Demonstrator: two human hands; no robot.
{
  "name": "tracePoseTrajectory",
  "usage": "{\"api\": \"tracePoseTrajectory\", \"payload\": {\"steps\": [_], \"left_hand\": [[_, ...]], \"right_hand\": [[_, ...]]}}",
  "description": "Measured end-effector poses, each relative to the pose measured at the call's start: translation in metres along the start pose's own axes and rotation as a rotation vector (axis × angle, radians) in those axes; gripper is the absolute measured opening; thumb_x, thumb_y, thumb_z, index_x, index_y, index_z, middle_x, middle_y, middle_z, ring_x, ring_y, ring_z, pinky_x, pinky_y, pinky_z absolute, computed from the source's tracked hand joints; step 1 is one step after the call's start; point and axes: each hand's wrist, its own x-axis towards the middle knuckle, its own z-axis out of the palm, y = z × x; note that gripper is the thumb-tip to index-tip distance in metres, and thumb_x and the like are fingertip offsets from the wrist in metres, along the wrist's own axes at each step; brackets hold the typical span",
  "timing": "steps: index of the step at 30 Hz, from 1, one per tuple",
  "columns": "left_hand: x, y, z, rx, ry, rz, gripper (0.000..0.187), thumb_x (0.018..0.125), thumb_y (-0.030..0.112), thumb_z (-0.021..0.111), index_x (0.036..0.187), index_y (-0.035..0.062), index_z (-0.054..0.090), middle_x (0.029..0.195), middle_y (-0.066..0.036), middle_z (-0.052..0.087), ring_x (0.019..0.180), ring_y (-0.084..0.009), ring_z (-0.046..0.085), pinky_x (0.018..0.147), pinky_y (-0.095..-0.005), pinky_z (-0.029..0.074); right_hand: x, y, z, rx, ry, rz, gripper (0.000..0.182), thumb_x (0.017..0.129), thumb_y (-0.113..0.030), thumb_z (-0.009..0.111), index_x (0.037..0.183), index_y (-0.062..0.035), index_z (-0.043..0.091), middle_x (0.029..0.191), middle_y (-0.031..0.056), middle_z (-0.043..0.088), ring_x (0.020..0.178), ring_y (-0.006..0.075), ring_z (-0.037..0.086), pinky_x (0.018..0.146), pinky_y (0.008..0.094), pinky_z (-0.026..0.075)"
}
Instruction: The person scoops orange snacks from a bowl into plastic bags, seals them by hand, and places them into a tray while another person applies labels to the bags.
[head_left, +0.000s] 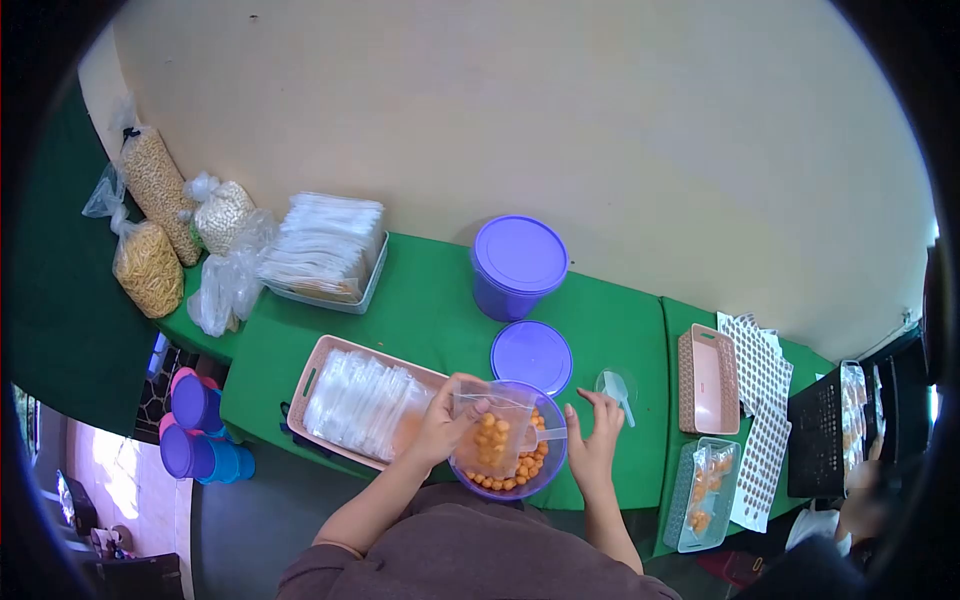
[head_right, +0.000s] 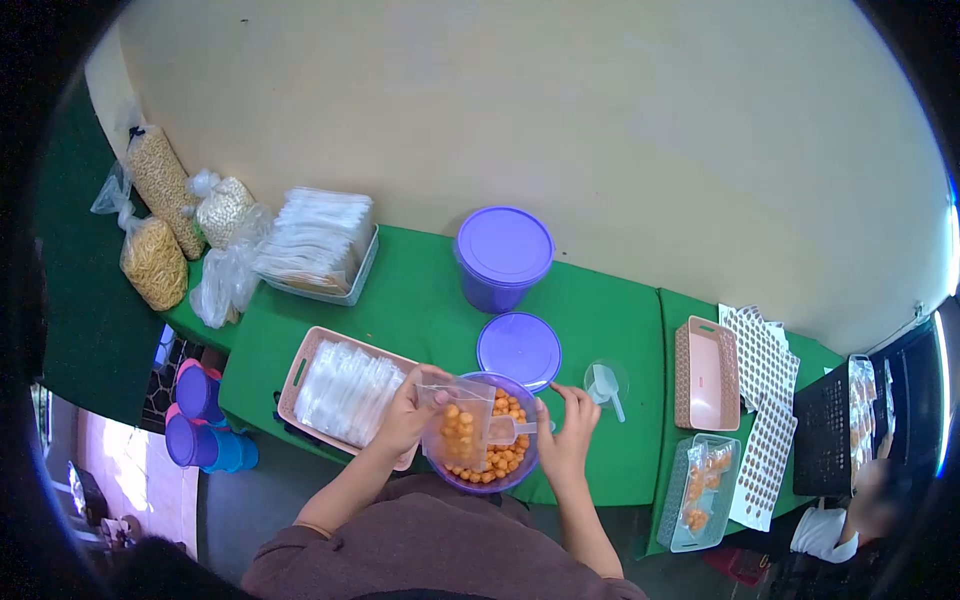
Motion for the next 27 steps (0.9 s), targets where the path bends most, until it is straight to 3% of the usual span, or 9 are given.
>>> {"api": "tracePoseTrajectory", "payload": {"steps": [1, 3, 5, 6, 10, 16, 21, 25, 27], "left_hand": [[-0.002, -0.003, 0.005, 0.029, 0.002, 0.026, 0.026, 0.093, 0.022, 0.065, 0.111, 0.0059, 0.055, 0.101, -0.003, 0.063, 0.098, -0.0100, 0.058, 0.088, -0.0262, 0.046], [-0.005, -0.012, 0.015, 0.061, -0.006, 0.050, 0.025, 0.092, 0.020, 0.066, 0.108, 0.0056, 0.055, 0.100, -0.003, 0.063, 0.098, -0.0100, 0.058, 0.087, -0.0264, 0.046], [-0.005, -0.022, 0.023, 0.114, -0.087, 0.182, 0.030, 0.089, 0.023, 0.069, 0.108, 0.0055, 0.054, 0.098, -0.003, 0.062, 0.095, -0.0111, 0.058, 0.086, -0.0268, 0.046], [-0.008, -0.014, 0.031, 0.070, -0.061, 0.141, 0.024, 0.089, 0.019, 0.069, 0.102, 0.0035, 0.057, 0.095, -0.003, 0.063, 0.092, -0.0108, 0.059, 0.083, -0.0265, 0.046], [-0.011, -0.012, 0.024, 0.119, -0.033, 0.162, 0.017, 0.090, 0.016, 0.068, 0.099, 0.0013, 0.065, 0.093, -0.004, 0.067, 0.089, -0.0105, 0.062, 0.079, -0.0253, 0.049], [-0.013, -0.014, 0.011, 0.169, -0.037, 0.066, 0.021, 0.091, 0.015, 0.066, 0.104, -0.0010, 0.070, 0.090, -0.006, 0.071, 0.081, -0.0097, 0.063, 0.074, -0.0246, 0.050], [-0.010, 0.000, 0.003, 0.149, -0.204, -0.054, 0.024, 0.091, 0.015, 0.066, 0.109, -0.0001, 0.069, 0.095, -0.008, 0.071, 0.084, -0.0091, 0.063, 0.075, -0.0243, 0.050], [-0.011, 0.011, 0.006, 0.197, -0.099, 0.012, 0.018, 0.087, 0.009, 0.070, 0.099, -0.0041, 0.070, 0.090, -0.006, 0.070, 0.084, -0.0095, 0.063, 0.074, -0.0232, 0.050], [-0.010, 0.009, 0.003, 0.276, -0.024, 0.075, 0.013, 0.083, 0.004, 0.073, 0.093, -0.0032, 0.071, 0.088, -0.005, 0.070, 0.080, -0.0080, 0.063, 0.070, -0.0212, 0.050]], "right_hand": [[0.002, -0.010, -0.004, -0.003, 0.001, 0.008, 0.033, 0.085, -0.012, 0.066, 0.115, -0.0009, 0.057, 0.108, 0.0154, 0.056, 0.099, 0.0230, 0.055, 0.087, 0.0365, 0.044], [0.004, -0.027, -0.006, 0.709, -0.198, 0.084, 0.029, 0.084, -0.010, 0.068, 0.111, -0.0006, 0.062, 0.101, 0.0122, 0.060, 0.093, 0.0207, 0.058, 0.082, 0.0335, 0.046], [-0.001, -0.037, 0.001, 0.799, -0.226, 0.098, 0.023, 0.084, -0.009, 0.069, 0.105, -0.0004, 0.066, 0.096, 0.0105, 0.062, 0.089, 0.0192, 0.059, 0.078, 0.0323, 0.046], [-0.002, -0.039, 0.003, 0.891, -0.267, 0.105, 0.018, 0.084, -0.008, 0.069, 0.100, -0.0003, 0.069, 0.092, 0.0088, 0.064, 0.085, 0.0177, 0.060, 0.075, 0.0311, 0.046], [-0.007, -0.039, 0.009, 0.982, -0.255, 0.213, 0.009, 0.084, -0.006, 0.069, 0.089, 0.0005, 0.072, 0.085, 0.0072, 0.066, 0.079, 0.0161, 0.061, 0.072, 0.0288, 0.046], [-0.001, -0.030, -0.009, 0.941, -0.424, 0.219, 0.016, 0.089, -0.011, 0.066, 0.092, 0.0031, 0.071, 0.089, 0.0083, 0.066, 0.082, 0.0156, 0.060, 0.073, 0.0286, 0.045], [0.001, -0.014, -0.017, 1.036, -0.631, 0.217, 0.021, 0.094, -0.013, 0.060, 0.103, 0.0040, 0.068, 0.098, 0.0096, 0.064, 0.090, 0.0151, 0.057, 0.078, 0.0278, 0.045], [-0.001, -0.017, -0.015, 0.988, -0.500, 0.189, 0.021, 0.094, -0.011, 0.059, 0.105, 0.0037, 0.068, 0.098, 0.0093, 0.063, 0.091, 0.0156, 0.057, 0.079, 0.0276, 0.045], [-0.001, -0.032, -0.014, 1.042, -0.358, 0.232, 0.019, 0.089, -0.007, 0.065, 0.105, 0.0026, 0.069, 0.099, 0.0095, 0.063, 0.092, 0.0155, 0.058, 0.080, 0.0270, 0.045]]}}
